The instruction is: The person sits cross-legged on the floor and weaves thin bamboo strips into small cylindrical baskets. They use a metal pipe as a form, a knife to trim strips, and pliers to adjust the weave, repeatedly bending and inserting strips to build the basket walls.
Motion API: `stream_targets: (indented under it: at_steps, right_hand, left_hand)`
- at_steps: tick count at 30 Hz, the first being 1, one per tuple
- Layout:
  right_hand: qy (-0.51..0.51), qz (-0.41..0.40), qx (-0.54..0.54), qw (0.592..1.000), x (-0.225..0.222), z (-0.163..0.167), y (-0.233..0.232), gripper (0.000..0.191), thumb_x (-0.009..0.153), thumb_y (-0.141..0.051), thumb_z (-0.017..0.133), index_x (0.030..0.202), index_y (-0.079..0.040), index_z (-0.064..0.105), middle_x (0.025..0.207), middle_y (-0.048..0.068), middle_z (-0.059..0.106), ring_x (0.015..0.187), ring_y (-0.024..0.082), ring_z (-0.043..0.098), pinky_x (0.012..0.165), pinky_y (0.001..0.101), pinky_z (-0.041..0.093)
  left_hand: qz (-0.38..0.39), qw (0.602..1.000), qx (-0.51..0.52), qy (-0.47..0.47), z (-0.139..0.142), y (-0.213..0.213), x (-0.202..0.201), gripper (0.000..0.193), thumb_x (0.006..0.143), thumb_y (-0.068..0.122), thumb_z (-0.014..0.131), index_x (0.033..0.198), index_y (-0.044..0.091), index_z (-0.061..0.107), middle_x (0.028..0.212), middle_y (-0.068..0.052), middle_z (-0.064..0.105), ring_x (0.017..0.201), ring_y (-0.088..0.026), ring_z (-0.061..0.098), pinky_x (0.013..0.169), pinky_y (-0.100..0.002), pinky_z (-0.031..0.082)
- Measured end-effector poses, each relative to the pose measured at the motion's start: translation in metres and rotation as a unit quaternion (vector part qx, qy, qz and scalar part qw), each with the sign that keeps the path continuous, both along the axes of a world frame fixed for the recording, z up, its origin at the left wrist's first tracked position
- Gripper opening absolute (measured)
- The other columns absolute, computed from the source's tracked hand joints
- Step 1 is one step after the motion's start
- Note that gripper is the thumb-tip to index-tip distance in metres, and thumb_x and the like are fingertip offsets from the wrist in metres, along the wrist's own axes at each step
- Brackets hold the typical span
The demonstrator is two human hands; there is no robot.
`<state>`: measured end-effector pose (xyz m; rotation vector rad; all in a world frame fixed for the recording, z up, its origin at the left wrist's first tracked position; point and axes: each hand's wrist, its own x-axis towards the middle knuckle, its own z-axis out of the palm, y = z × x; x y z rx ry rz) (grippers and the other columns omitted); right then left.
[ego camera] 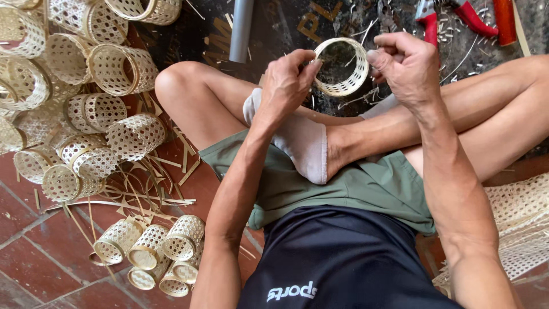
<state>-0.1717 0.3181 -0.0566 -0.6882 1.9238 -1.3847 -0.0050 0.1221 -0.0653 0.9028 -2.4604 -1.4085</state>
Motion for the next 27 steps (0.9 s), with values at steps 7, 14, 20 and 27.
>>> stream_targets:
  at_steps: [7, 14, 20, 27]
  right_hand:
    - [0.488, 0.114, 0.030, 0.865, 0.003, -0.016, -0.014, 0.009, 0.103, -0.007, 0.078, 0.109, -0.002, 0.073, 0.081, 0.010, 0.065, 0.072, 0.023, 0.065, 0.059, 0.0336, 0.052]
    - [0.376, 0.073, -0.028, 0.923, -0.005, -0.026, -0.021, 0.004, 0.109, -0.003, 0.069, 0.108, 0.001, 0.070, 0.088, 0.010, 0.068, 0.072, 0.017, 0.066, 0.056, 0.0287, 0.052]
    - [-0.143, -0.074, -0.062, 0.985, 0.013, -0.024, 0.012, 0.015, 0.101, 0.000, 0.074, 0.112, 0.003, 0.064, 0.090, 0.012, 0.072, 0.073, 0.016, 0.074, 0.061, 0.0308, 0.065]
    - [-0.172, -0.087, -0.090, 0.977, 0.017, -0.036, 0.009, 0.014, 0.100, 0.004, 0.076, 0.108, 0.006, 0.065, 0.089, 0.014, 0.073, 0.071, 0.018, 0.073, 0.063, 0.0305, 0.064]
  left_hand:
    - [-0.062, 0.990, -0.104, 0.065, -0.003, 0.005, -0.007, 0.039, 0.095, 0.021, 0.073, 0.132, 0.011, 0.066, 0.091, -0.011, 0.072, 0.075, -0.028, 0.071, 0.068, -0.039, 0.056]
    - [-0.044, 0.996, -0.025, 0.076, 0.005, 0.003, -0.003, 0.043, 0.097, 0.018, 0.076, 0.137, 0.010, 0.063, 0.088, -0.011, 0.075, 0.072, -0.019, 0.075, 0.069, -0.033, 0.060]
    - [-0.005, 0.949, 0.314, -0.006, 0.014, -0.011, -0.001, 0.050, 0.089, 0.003, 0.077, 0.135, -0.003, 0.061, 0.075, -0.006, 0.071, 0.061, -0.009, 0.068, 0.052, -0.025, 0.056]
    - [-0.004, 0.941, 0.338, -0.005, 0.007, -0.014, -0.007, 0.049, 0.088, 0.000, 0.078, 0.135, -0.004, 0.063, 0.075, -0.008, 0.073, 0.062, -0.011, 0.070, 0.054, -0.026, 0.059]
